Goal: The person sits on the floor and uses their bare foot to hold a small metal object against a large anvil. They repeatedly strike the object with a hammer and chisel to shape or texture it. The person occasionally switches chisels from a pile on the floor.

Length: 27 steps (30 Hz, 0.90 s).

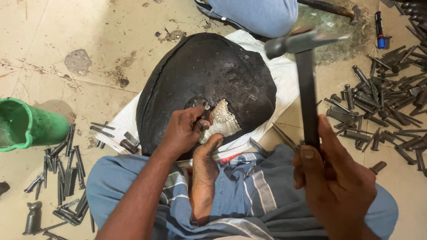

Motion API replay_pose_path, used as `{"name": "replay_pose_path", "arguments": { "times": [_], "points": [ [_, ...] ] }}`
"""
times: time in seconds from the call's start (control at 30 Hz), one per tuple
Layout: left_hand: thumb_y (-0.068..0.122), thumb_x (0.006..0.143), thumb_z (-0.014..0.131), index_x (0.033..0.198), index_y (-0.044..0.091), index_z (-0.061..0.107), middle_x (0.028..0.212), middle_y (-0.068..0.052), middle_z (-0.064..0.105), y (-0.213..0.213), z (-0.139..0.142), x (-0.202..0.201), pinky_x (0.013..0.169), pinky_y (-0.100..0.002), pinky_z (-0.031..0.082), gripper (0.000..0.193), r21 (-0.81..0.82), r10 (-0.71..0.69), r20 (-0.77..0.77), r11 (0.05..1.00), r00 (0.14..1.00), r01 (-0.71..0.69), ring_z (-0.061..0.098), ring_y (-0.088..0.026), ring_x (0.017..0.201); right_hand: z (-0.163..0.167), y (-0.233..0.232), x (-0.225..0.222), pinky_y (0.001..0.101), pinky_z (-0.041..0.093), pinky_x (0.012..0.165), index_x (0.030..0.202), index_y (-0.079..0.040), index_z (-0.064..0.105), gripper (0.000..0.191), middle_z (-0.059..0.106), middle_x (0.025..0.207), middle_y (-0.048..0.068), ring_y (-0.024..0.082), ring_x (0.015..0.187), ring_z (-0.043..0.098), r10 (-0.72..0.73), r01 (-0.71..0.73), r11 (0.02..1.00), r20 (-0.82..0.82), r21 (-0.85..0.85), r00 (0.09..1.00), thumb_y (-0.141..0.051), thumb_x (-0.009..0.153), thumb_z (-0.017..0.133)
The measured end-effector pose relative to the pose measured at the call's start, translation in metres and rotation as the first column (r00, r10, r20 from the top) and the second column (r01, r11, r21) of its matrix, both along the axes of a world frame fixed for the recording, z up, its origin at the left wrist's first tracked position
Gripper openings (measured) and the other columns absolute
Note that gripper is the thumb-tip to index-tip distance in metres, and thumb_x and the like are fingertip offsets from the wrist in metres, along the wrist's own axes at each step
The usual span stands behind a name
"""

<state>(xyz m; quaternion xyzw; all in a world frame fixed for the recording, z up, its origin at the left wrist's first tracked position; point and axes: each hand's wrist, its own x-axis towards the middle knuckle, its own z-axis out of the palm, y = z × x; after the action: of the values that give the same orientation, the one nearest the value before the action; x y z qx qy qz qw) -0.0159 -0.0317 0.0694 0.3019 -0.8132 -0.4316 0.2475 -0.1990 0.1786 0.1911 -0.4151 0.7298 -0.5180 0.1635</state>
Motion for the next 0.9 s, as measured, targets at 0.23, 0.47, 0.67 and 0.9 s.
{"name": "replay_pose_path", "arguments": {
  "times": [0.23, 0.47, 0.67, 0.9],
  "points": [
    [0.000, 0.085, 0.072, 0.087, -0.001, 0.058, 0.077, -0.017, 0.065, -0.006, 0.001, -0.003, 0.058, -0.036, 0.049, 0.014, -0.082, -0.020, 0.005, 0.996, 1.000, 0.020, 0.066, -0.028, 0.065, -0.025, -0.014, -0.002, 0.0266, 0.058, 0.058, 0.138, -0.011, 0.063, 0.047, 0.078, 0.089, 0.011, 0.012, 0.061, 0.074, 0.283, -0.220, 0.944, -0.264, 0.245, 0.922, -0.006, 0.091, 0.066],
    [0.004, 0.082, 0.071, 0.087, 0.001, 0.058, 0.075, -0.018, 0.064, -0.006, 0.003, -0.004, 0.058, -0.040, 0.048, 0.014, -0.024, -0.055, 0.038, 0.998, 0.998, 0.056, 0.063, -0.035, 0.063, -0.039, -0.001, -0.001, 0.0309, 0.057, 0.060, 0.137, -0.018, 0.066, 0.046, 0.074, 0.085, 0.012, 0.013, 0.059, 0.067, 0.237, -0.120, 0.925, -0.304, 0.359, 0.923, -0.012, 0.092, 0.068],
    [0.001, 0.081, 0.070, 0.090, 0.001, 0.062, 0.077, -0.019, 0.065, -0.009, 0.008, -0.007, 0.060, -0.041, 0.047, 0.012, -0.061, -0.105, 0.088, 0.992, 0.991, 0.111, 0.062, -0.039, 0.068, -0.047, 0.003, 0.002, 0.0303, 0.053, 0.052, 0.143, -0.018, 0.064, 0.049, 0.070, 0.071, 0.008, 0.015, 0.052, 0.061, 0.075, -0.063, 0.967, -0.040, 0.247, 0.996, -0.013, 0.095, 0.069],
    [-0.001, 0.076, 0.068, 0.089, 0.002, 0.063, 0.078, -0.019, 0.067, -0.013, 0.005, -0.010, 0.058, -0.042, 0.048, 0.014, -0.034, -0.135, 0.106, 0.990, 0.985, 0.139, 0.066, -0.037, 0.068, -0.060, 0.010, 0.005, 0.0240, 0.053, 0.059, 0.140, -0.015, 0.062, 0.047, 0.069, 0.079, 0.006, 0.013, 0.061, 0.064, 0.093, -0.071, 0.991, -0.198, 0.117, 0.976, -0.009, 0.094, 0.067]
  ]
}}
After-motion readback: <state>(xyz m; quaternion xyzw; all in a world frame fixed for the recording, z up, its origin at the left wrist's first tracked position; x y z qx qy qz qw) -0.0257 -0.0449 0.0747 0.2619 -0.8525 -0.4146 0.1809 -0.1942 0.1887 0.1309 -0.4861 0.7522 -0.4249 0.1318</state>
